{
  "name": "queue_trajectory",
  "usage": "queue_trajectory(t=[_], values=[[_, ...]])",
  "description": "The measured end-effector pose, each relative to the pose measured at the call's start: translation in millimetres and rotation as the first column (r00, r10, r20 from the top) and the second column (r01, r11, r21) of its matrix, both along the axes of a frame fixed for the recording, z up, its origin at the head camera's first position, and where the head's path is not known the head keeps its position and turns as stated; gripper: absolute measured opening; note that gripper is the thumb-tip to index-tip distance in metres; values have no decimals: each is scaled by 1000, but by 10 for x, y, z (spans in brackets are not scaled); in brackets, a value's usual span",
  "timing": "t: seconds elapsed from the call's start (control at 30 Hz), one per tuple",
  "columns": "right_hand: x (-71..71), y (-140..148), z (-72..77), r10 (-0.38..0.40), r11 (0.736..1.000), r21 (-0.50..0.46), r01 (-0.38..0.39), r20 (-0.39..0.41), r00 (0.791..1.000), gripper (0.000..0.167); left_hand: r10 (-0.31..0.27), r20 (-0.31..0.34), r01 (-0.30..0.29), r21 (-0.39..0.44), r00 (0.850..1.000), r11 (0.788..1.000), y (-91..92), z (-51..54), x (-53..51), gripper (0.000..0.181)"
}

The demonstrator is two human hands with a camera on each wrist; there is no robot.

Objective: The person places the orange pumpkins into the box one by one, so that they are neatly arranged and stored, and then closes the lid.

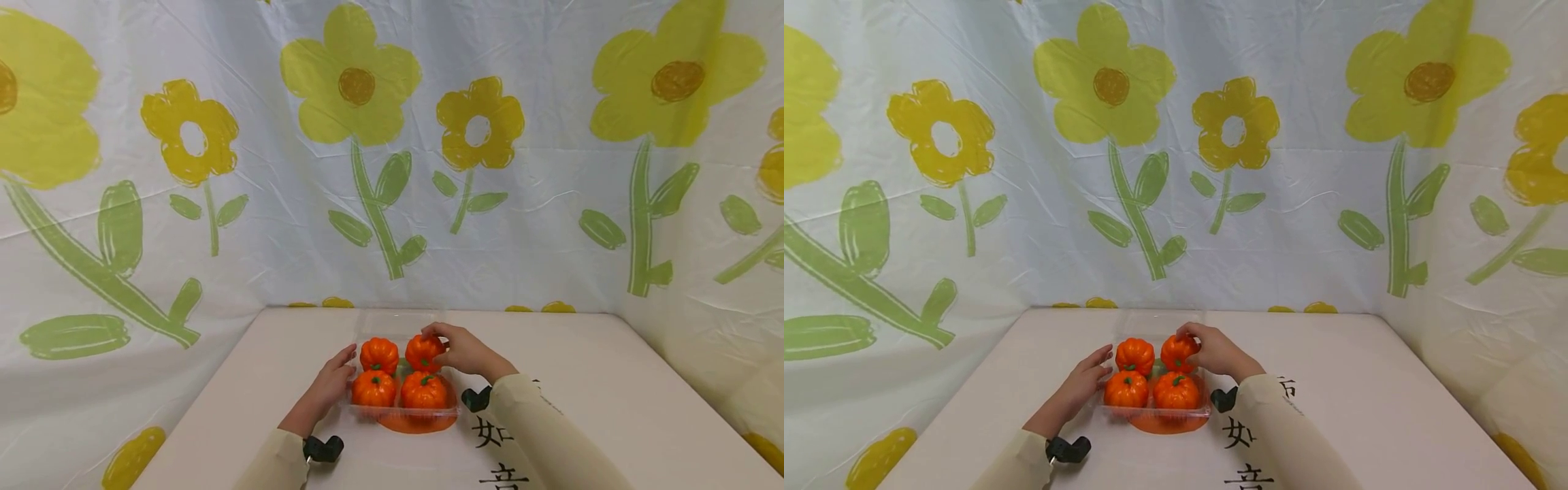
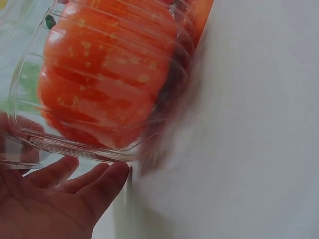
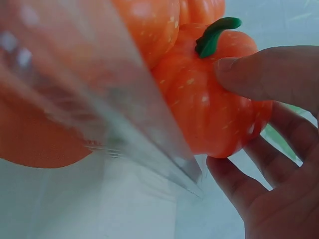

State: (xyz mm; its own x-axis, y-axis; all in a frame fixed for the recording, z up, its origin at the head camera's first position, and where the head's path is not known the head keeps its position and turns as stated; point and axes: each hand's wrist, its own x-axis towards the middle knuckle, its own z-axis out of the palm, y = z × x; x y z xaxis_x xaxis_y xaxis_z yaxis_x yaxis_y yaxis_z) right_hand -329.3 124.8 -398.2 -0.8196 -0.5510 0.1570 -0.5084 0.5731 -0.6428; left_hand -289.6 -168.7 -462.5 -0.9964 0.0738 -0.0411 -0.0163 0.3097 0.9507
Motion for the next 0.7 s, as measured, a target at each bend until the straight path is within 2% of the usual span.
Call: queue_trajectory(t=[0.37,0.57,0.7], values=[[-9,3,-8,18,999,35,-17,-26,1000,37,-5,-13,5,-1,1000,1000,11,9,26,56],[-5,-6,16,0,996,92,10,-107,994,35,-1,-25,1,-10,1000,1000,16,-2,19,55],[-3,-1,26,20,993,119,-3,-147,989,32,0,-21,0,-5,1000,1000,17,13,22,55]])
